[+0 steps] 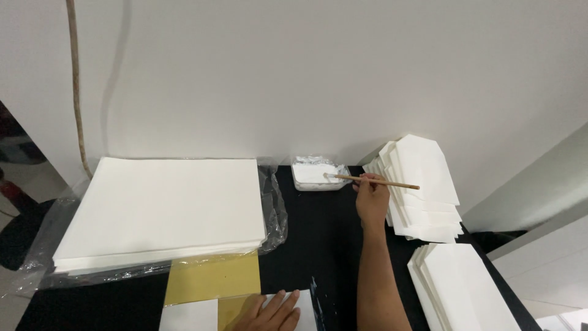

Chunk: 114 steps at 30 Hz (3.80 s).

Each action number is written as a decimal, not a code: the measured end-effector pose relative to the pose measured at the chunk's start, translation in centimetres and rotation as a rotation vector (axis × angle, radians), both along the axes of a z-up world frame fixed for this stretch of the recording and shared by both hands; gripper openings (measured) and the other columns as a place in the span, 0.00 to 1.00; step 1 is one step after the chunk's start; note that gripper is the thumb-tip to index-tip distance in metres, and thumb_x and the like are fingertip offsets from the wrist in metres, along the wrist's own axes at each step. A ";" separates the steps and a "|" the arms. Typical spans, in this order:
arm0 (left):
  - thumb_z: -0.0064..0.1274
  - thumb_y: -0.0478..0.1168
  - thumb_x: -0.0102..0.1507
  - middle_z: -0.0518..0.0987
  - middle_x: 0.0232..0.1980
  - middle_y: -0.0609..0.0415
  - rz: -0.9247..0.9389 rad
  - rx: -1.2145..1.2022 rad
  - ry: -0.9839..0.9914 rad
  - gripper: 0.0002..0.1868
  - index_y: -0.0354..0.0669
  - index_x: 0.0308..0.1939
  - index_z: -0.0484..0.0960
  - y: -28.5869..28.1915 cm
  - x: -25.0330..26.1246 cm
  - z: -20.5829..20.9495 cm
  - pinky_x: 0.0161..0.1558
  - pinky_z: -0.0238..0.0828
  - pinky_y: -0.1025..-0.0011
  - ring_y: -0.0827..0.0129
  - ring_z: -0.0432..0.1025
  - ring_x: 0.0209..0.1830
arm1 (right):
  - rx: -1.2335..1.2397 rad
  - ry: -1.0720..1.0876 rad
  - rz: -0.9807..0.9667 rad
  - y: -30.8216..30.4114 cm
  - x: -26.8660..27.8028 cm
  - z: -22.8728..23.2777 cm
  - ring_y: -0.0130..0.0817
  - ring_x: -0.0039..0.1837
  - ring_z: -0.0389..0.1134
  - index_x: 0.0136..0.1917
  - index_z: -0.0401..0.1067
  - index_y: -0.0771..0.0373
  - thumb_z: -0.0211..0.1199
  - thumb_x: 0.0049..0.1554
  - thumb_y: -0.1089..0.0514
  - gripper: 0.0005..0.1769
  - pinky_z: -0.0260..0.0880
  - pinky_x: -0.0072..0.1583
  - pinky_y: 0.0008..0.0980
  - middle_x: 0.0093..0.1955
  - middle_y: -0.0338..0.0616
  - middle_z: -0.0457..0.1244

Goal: Folding a sheet of paper over a template and applying glue to the edge to create a bag.

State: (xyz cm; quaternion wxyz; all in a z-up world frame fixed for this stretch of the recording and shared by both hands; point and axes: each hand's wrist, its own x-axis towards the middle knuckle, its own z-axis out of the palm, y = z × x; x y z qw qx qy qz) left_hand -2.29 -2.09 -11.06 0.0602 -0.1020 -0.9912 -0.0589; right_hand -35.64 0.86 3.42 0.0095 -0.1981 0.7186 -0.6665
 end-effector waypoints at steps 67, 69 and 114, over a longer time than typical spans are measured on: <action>0.29 0.74 0.68 0.39 0.85 0.38 0.092 0.260 -0.309 0.51 0.34 0.78 0.54 1.4 1.6 7.6 0.71 0.32 0.40 0.41 0.36 0.82 | -0.212 -0.139 0.147 -2.9 1.8 -1.1 0.35 0.57 0.74 0.48 0.70 0.63 0.55 0.64 0.61 0.05 0.79 0.59 0.26 0.53 0.49 0.68; 0.30 0.74 0.69 0.43 0.84 0.36 0.088 0.203 -0.204 0.50 0.32 0.76 0.57 1.5 1.7 7.0 0.69 0.36 0.39 0.39 0.40 0.81 | -0.272 -0.148 0.112 -2.5 0.9 -0.7 0.36 0.57 0.73 0.52 0.67 0.64 0.54 0.66 0.59 0.06 0.80 0.61 0.29 0.54 0.51 0.66; 0.37 0.74 0.65 0.44 0.85 0.47 0.228 0.150 -0.255 0.47 0.46 0.77 0.56 2.7 2.5 9.9 0.74 0.38 0.41 0.47 0.40 0.84 | 0.249 0.304 0.237 30.4 29.8 -1.6 0.35 0.45 0.76 0.54 0.62 0.61 0.47 0.67 0.56 0.08 0.81 0.44 0.29 0.51 0.52 0.66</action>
